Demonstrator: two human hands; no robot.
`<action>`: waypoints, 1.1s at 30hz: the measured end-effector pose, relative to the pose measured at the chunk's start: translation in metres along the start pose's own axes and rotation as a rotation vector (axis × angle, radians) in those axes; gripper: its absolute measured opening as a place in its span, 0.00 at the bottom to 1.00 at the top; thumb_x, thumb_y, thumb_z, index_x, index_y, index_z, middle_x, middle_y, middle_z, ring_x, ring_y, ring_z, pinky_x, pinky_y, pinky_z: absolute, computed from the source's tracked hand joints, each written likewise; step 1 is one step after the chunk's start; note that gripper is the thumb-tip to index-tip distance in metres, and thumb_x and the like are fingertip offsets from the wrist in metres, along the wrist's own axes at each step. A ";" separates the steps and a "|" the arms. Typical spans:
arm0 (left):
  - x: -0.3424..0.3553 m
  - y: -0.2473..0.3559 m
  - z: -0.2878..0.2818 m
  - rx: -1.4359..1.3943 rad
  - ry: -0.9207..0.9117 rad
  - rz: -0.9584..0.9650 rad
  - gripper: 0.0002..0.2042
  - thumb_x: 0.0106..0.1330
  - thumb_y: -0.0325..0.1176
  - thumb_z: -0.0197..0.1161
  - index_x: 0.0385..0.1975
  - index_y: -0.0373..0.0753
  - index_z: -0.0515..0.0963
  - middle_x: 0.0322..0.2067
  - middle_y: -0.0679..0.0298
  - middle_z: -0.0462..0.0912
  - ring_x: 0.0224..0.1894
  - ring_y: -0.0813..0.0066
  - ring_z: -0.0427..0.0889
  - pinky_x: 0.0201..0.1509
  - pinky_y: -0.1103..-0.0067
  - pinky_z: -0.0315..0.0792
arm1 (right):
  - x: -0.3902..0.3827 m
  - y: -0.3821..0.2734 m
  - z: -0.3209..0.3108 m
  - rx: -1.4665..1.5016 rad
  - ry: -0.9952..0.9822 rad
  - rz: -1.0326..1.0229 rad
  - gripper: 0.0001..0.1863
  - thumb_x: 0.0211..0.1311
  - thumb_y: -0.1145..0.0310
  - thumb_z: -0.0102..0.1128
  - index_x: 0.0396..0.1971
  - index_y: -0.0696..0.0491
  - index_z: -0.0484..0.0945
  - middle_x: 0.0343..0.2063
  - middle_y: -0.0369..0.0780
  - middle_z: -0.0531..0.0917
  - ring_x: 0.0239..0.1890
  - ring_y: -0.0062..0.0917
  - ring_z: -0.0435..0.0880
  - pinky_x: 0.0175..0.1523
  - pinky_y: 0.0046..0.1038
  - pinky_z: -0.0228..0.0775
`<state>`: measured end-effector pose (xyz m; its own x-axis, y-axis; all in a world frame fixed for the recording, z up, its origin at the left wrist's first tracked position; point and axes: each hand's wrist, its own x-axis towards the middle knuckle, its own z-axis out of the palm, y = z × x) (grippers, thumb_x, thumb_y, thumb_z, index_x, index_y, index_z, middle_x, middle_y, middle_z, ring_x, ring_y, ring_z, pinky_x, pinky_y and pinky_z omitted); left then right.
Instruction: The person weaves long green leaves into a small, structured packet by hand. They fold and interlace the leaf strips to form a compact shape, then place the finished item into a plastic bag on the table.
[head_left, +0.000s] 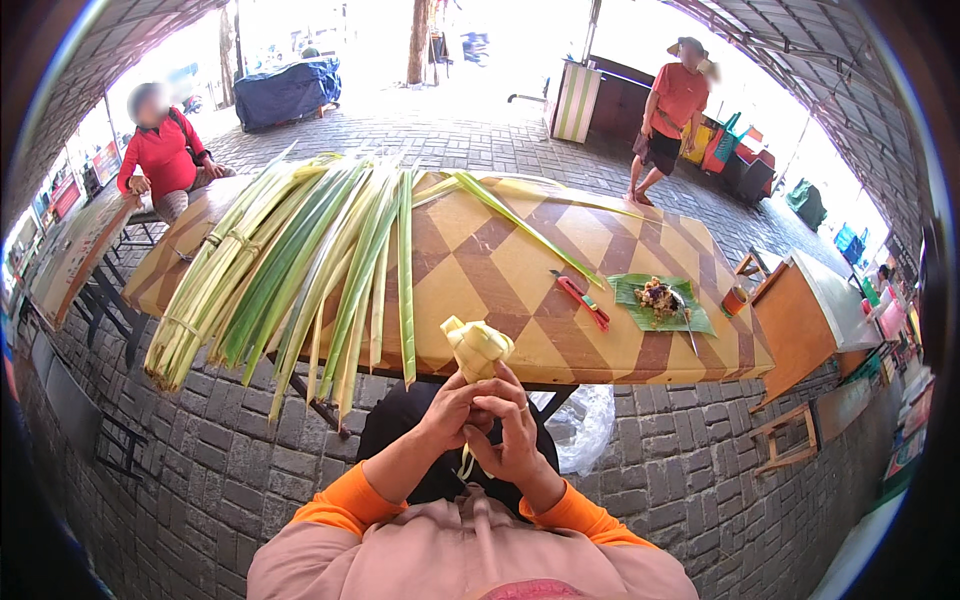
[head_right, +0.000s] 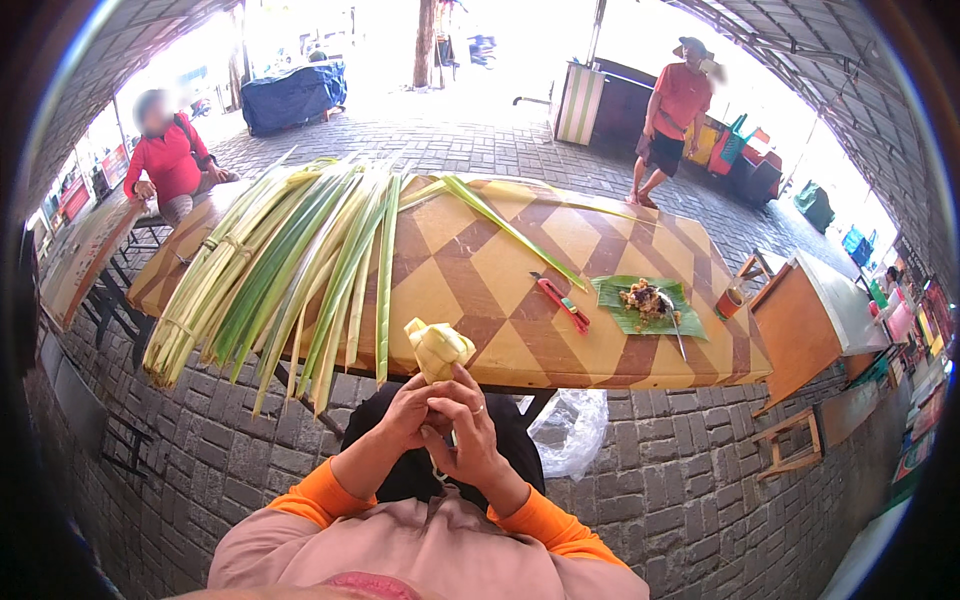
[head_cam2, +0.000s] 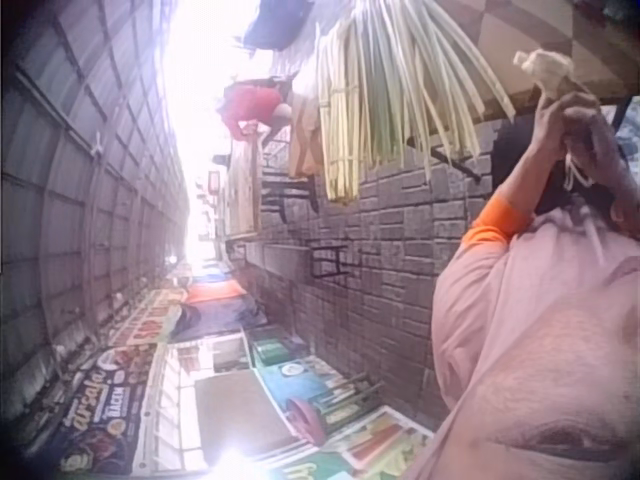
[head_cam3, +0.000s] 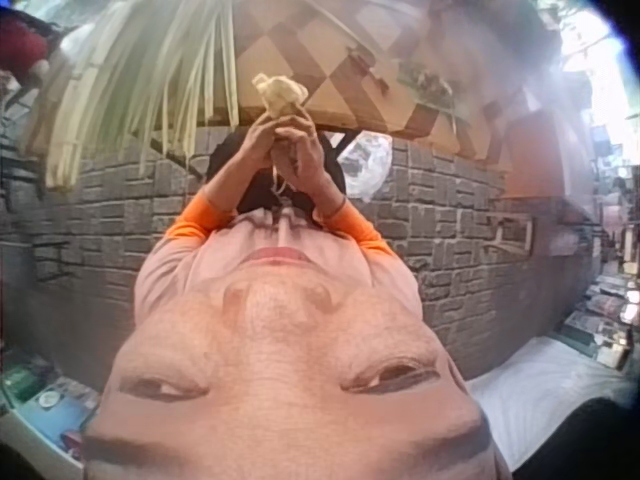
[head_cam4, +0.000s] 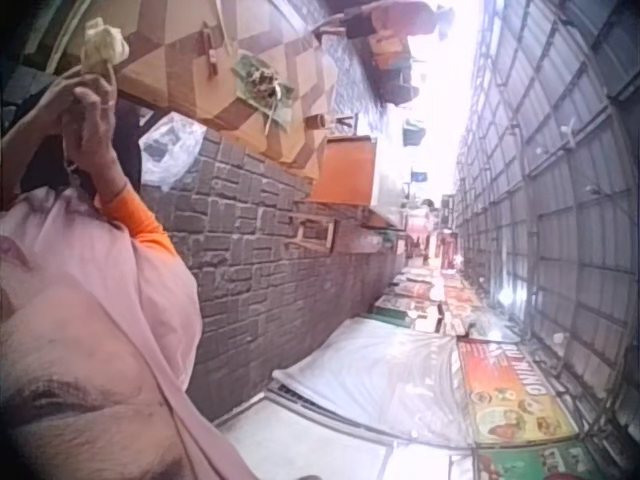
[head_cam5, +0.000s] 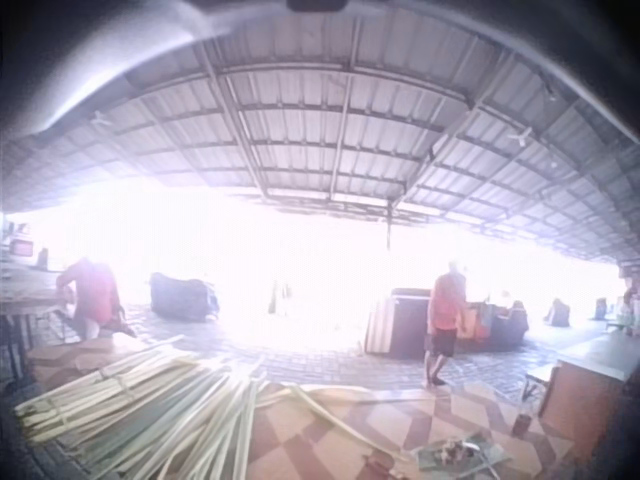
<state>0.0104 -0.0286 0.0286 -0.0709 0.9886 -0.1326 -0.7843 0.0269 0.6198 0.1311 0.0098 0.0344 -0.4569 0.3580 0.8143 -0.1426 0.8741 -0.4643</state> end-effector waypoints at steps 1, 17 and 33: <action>-0.001 -0.001 0.001 0.019 0.023 0.009 0.14 0.66 0.31 0.54 0.50 0.37 0.68 0.33 0.60 0.78 0.28 0.76 0.81 0.24 0.85 0.76 | -0.001 0.000 0.001 -0.028 -0.023 -0.005 0.18 0.50 0.72 0.62 0.42 0.57 0.69 0.47 0.51 0.72 0.59 0.53 0.65 0.61 0.47 0.57; 0.001 -0.001 -0.013 0.253 -0.080 0.062 0.23 0.65 0.25 0.49 0.60 0.47 0.55 0.22 0.74 0.62 0.16 0.91 0.59 0.16 0.90 0.56 | 0.002 0.012 -0.017 0.148 -0.041 0.319 0.19 0.41 0.75 0.64 0.38 0.55 0.72 0.29 0.41 0.72 0.37 0.31 0.75 0.44 0.30 0.68; 0.011 -0.004 -0.029 1.153 0.053 0.628 0.50 0.49 0.16 0.55 0.66 0.43 0.25 0.56 0.43 0.62 0.56 0.46 0.65 0.61 0.63 0.59 | 0.010 -0.001 -0.018 0.132 -0.131 0.334 0.09 0.46 0.78 0.61 0.28 0.56 0.71 0.18 0.37 0.71 0.22 0.20 0.72 0.30 0.21 0.63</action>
<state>-0.0052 -0.0219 0.0028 -0.2730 0.8727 0.4047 0.3625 -0.2963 0.8836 0.1426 0.0178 0.0491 -0.6044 0.5636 0.5631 -0.0749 0.6634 -0.7445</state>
